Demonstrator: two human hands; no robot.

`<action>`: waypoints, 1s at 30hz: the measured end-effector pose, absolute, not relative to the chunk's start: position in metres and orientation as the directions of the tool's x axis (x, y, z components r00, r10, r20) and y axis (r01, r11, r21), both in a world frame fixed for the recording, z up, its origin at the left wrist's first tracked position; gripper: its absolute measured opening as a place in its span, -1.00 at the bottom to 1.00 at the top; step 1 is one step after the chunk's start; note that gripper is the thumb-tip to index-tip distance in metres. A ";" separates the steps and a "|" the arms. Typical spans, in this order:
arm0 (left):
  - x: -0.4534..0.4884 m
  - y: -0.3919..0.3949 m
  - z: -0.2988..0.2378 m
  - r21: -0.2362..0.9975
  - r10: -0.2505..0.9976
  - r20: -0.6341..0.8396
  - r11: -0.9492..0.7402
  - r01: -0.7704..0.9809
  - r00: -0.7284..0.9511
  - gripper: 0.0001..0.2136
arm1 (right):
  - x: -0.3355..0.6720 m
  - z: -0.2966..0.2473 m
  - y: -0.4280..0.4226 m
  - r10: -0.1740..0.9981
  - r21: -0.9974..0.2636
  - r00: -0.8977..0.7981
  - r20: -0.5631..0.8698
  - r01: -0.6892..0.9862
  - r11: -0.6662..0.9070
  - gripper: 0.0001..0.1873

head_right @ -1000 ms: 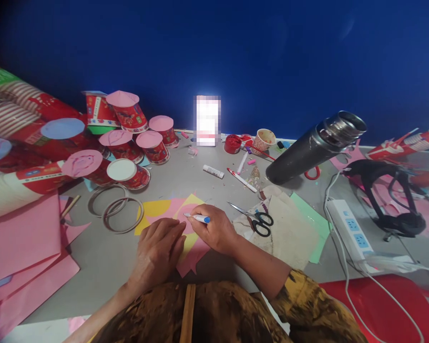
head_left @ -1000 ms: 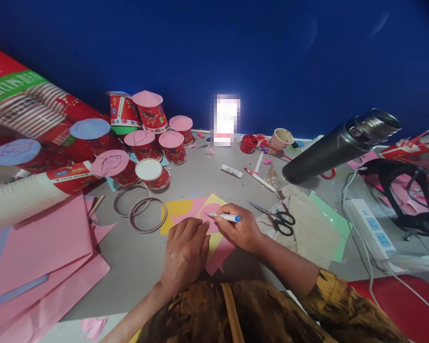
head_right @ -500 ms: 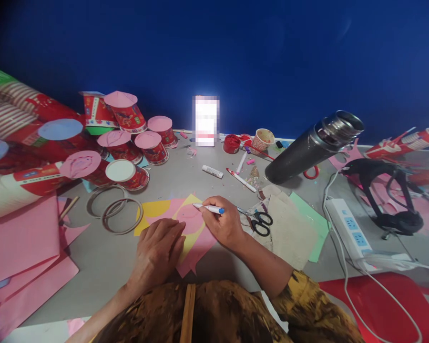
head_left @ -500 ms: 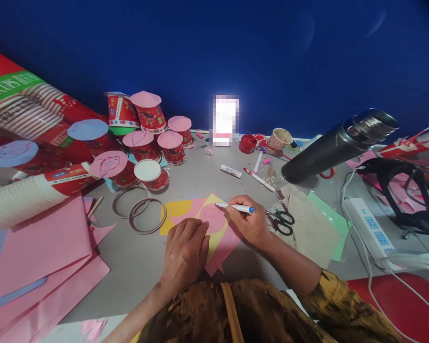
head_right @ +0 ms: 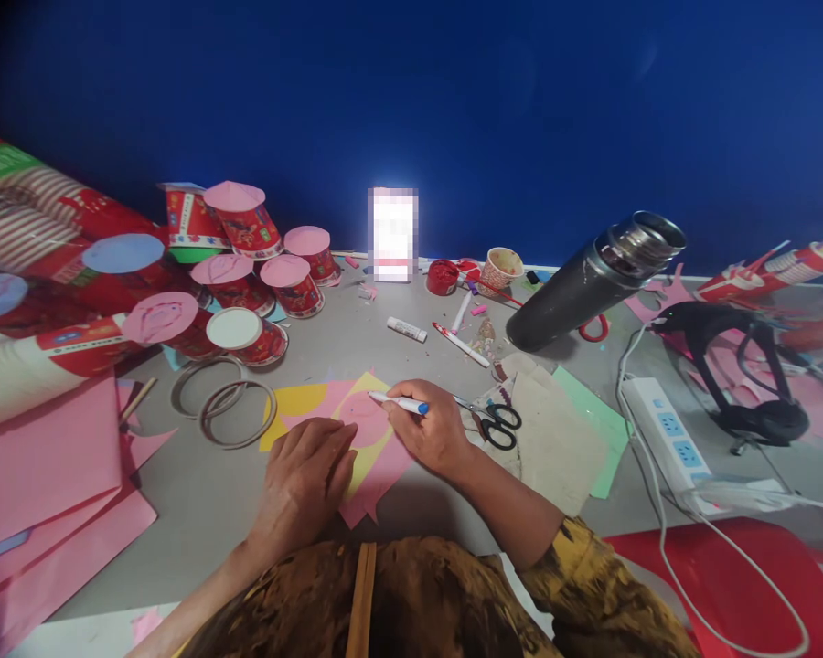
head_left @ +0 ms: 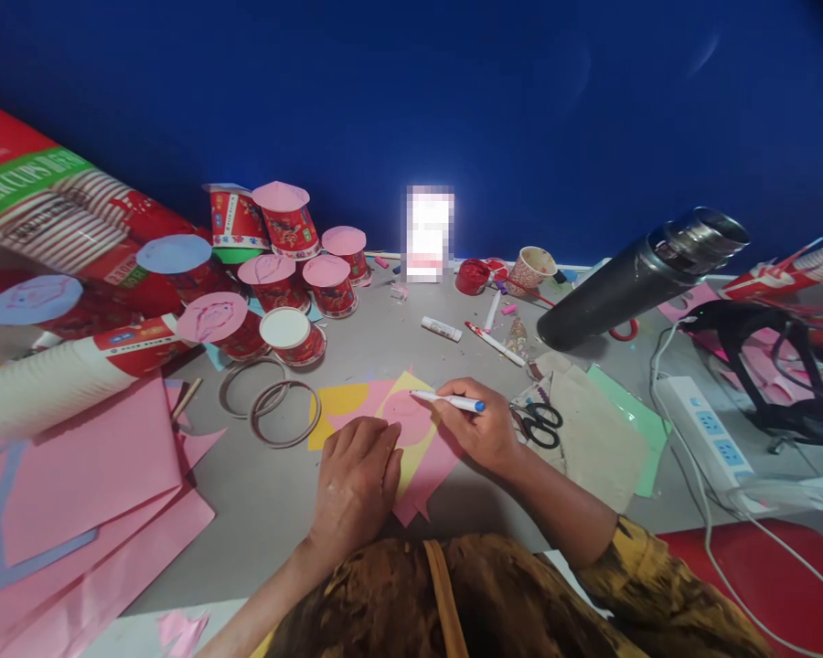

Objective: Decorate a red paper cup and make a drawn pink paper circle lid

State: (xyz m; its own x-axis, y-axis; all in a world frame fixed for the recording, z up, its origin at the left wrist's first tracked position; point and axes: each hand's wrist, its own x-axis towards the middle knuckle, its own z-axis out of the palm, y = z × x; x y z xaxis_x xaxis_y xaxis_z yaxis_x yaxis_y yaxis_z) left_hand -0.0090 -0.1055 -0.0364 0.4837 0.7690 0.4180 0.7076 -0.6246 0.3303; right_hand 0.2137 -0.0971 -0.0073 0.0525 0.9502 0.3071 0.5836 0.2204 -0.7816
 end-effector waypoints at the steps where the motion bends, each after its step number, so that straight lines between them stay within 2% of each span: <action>1: -0.009 -0.106 -0.036 0.330 0.769 0.419 -0.624 0.709 0.482 -0.81 | 0.212 -0.009 -0.098 0.947 -0.771 0.028 0.321 0.589 0.244 -0.85; 6: -0.009 -0.106 -0.037 0.331 0.773 0.416 -0.619 0.712 0.479 -0.82 | 0.206 -0.017 -0.098 0.892 -0.710 -0.085 0.443 0.575 0.407 -0.88; 10: -0.009 -0.106 -0.037 0.331 0.772 0.412 -0.622 0.709 0.485 -0.82 | 0.203 -0.020 -0.096 0.869 -0.684 -0.156 0.470 0.557 0.471 -0.90; 23: -0.009 -0.106 -0.036 0.333 0.773 0.408 -0.621 0.709 0.486 -0.81 | 0.201 -0.025 -0.094 0.878 -0.680 -0.207 0.431 0.564 0.468 -0.85; 30: -0.009 -0.106 -0.036 0.330 0.771 0.413 -0.623 0.709 0.485 -0.81 | 0.201 -0.025 -0.093 0.886 -0.672 -0.165 0.434 0.596 0.440 -0.87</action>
State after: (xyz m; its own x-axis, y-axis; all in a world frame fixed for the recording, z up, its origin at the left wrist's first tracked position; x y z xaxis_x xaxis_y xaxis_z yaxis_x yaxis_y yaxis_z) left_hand -0.0089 -0.1060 -0.0364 0.4849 0.7708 0.4132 0.7095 -0.6229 0.3296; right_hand 0.2011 -0.0929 -0.0252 -0.1646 0.8857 0.4341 0.5956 0.4401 -0.6720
